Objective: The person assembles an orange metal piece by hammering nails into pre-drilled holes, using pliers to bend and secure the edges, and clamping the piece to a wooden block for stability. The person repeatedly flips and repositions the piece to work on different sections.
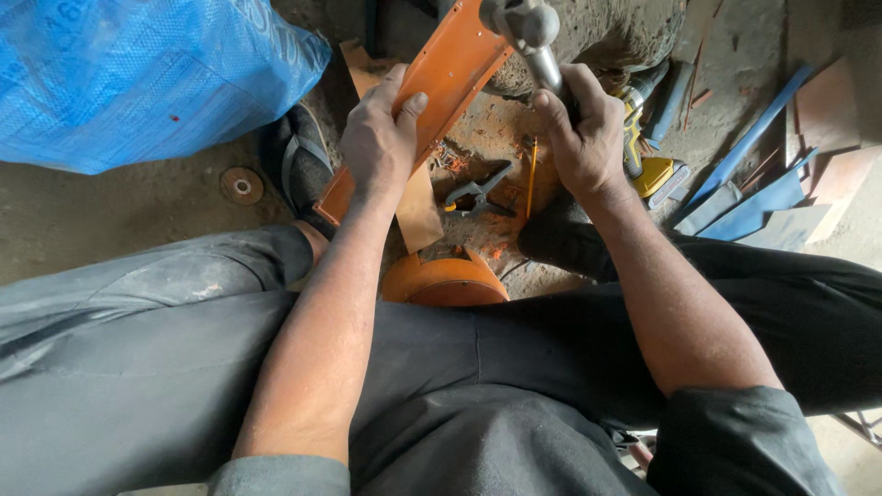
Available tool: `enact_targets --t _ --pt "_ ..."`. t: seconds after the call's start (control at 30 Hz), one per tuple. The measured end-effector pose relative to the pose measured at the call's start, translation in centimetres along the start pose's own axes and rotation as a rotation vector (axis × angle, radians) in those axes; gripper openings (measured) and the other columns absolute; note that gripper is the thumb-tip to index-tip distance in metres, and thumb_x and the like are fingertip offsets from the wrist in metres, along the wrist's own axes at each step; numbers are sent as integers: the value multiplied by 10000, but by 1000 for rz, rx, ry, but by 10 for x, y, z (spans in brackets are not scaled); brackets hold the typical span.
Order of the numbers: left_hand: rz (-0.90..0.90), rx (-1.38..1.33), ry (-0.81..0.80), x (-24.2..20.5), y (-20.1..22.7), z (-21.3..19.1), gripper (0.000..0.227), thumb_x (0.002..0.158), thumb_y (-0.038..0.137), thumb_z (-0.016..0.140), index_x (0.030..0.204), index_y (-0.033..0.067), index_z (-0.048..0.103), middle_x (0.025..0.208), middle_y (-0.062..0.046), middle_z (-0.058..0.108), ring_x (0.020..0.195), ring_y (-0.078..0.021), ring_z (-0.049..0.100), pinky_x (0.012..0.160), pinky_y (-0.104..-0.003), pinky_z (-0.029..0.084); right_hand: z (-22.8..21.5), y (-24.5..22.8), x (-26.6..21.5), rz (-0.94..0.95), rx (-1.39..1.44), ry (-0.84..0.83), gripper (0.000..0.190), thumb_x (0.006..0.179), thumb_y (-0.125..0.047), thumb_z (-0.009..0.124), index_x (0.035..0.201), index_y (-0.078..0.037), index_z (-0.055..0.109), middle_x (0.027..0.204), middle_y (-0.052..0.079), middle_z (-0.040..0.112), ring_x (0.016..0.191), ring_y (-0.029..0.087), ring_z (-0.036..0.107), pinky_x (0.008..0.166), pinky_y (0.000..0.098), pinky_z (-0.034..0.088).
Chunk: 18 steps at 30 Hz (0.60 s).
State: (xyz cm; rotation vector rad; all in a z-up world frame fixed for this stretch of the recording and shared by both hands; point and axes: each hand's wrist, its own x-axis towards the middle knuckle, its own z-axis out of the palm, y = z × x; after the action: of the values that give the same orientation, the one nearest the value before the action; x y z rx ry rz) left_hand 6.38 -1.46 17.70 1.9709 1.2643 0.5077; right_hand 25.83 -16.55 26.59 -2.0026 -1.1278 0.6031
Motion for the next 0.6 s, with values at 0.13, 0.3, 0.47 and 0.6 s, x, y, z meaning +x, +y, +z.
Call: enact_targets --t 0.13,0.3,0.47,0.6 --pt "17 -43 -19 2 0 -4 437 923 329 778 1307 136 693 1169 -101 751 1040 -300 733 832 -396 587 4 -6 7 181 -188 -107 352 1087 -390 579 1135 -44 629 789 13 653 646 136 603 576 332 491" --pt "-34 -54 -53 4 3 -3 420 917 325 785 1285 139 704 1143 -113 753 1017 -315 732 822 -408 577 3 -9 5 116 -181 -76 384 1101 -433 615 1140 -52 613 759 34 645 661 122 618 565 326 492" --pt "43 -110 7 2 0 -8 394 925 262 775 1277 97 711 1195 -139 745 1075 -311 728 878 -383 585 7 -9 11 213 -172 -116 389 1096 -444 603 1044 -59 607 724 17 605 627 113 589 548 320 480" --pt "-33 -163 -41 4 1 -6 406 921 303 786 1257 87 710 1194 -138 740 1069 -287 740 876 -367 587 -5 1 16 268 37 -23 310 1123 -382 573 1099 -77 624 785 -25 573 601 78 507 462 284 457"
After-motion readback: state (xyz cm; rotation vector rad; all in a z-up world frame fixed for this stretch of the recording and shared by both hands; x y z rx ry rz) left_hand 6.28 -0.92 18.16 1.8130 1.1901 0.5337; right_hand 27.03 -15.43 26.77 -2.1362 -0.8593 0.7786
